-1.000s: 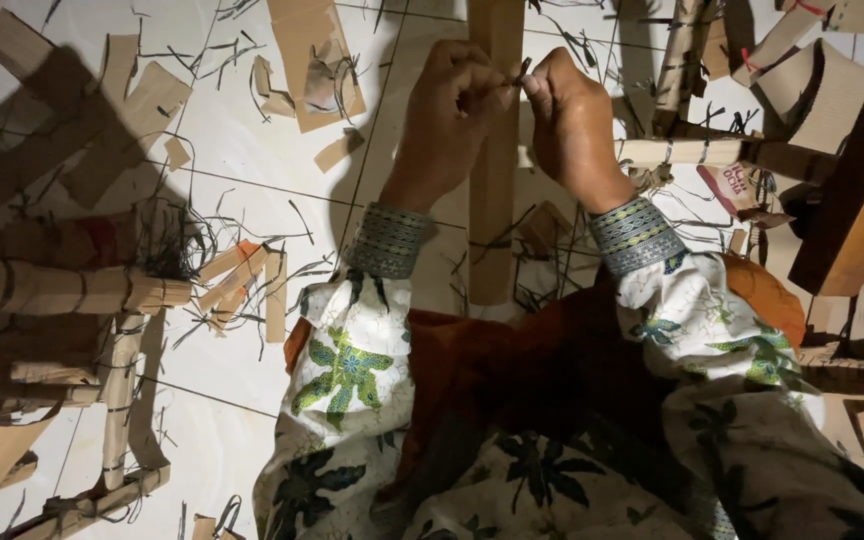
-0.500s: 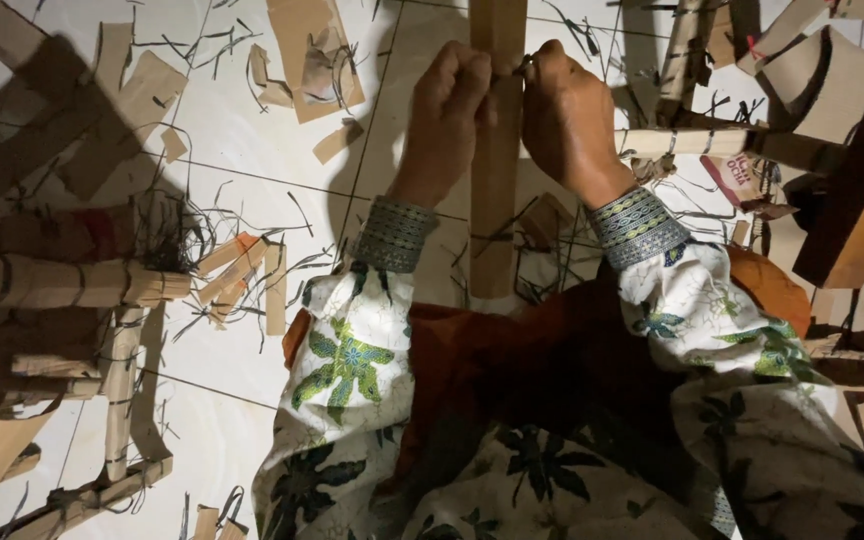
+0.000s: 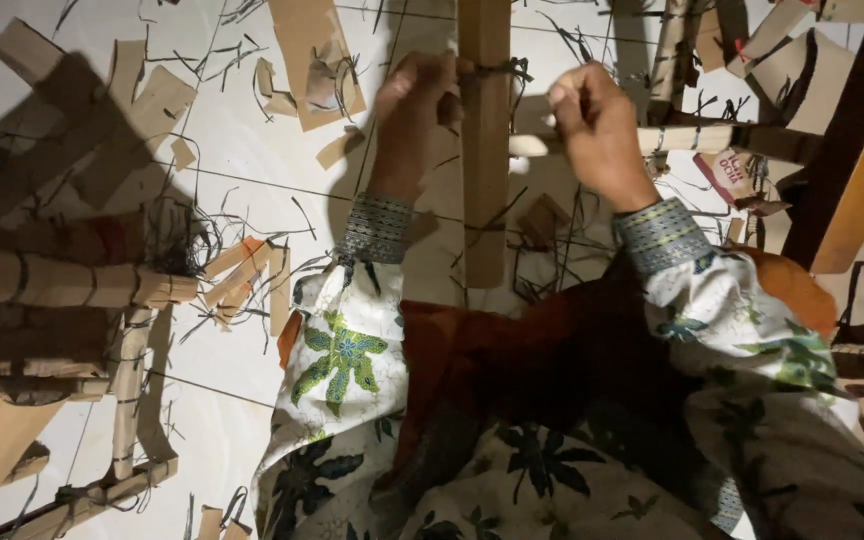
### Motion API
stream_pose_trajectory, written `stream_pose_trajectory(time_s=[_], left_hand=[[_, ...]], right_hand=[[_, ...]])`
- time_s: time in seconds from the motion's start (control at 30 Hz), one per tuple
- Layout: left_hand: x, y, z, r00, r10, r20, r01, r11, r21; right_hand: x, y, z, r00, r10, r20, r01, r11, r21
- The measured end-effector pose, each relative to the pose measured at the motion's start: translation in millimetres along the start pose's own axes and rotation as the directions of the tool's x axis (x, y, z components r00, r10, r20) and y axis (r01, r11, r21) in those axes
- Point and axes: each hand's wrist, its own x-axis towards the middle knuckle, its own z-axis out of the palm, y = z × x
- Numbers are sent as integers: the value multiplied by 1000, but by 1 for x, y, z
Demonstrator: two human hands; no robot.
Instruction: The person ties thin black cords around a vertical bamboo stick to secure it to a horizontal bamboo frame. They wrap the cord multiple times and pull it tight to fasten the joint.
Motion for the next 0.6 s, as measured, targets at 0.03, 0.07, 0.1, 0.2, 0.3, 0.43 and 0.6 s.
stream_pose_trajectory(time_s=[0.03,0.07,0.1,0.2,0.3,0.43,0.6], left_hand=[[3,-2,-3,998,-4,-62,5,1000,5],[1,-2,-6,998,-7,-60,8,1000,10],[0,-2,-8,995,4,-102,3,998,64],[-3,-6,-18,977,35,-210,-8,992,129],[-6,-17,-31,947,129,-293,-86,984,157],[-5,-20,-41,922,176,-343,-215,973,-79],[-18,-13,-31,896,139,-422,-208,970,-122]], right_hand=[[-4,2,-3,1000,29,-2,-29,1000,12],[-14,7,-3,999,32,-4,-32,999,16],[-25,13,-3,993,109,43,-110,994,24],[-58,32,5,941,283,188,-273,959,-76],[-131,173,56,979,104,175,-35,932,-360],[-166,74,66,545,694,471,-196,651,-733],[-259,186,119,376,608,699,-70,771,-633]])
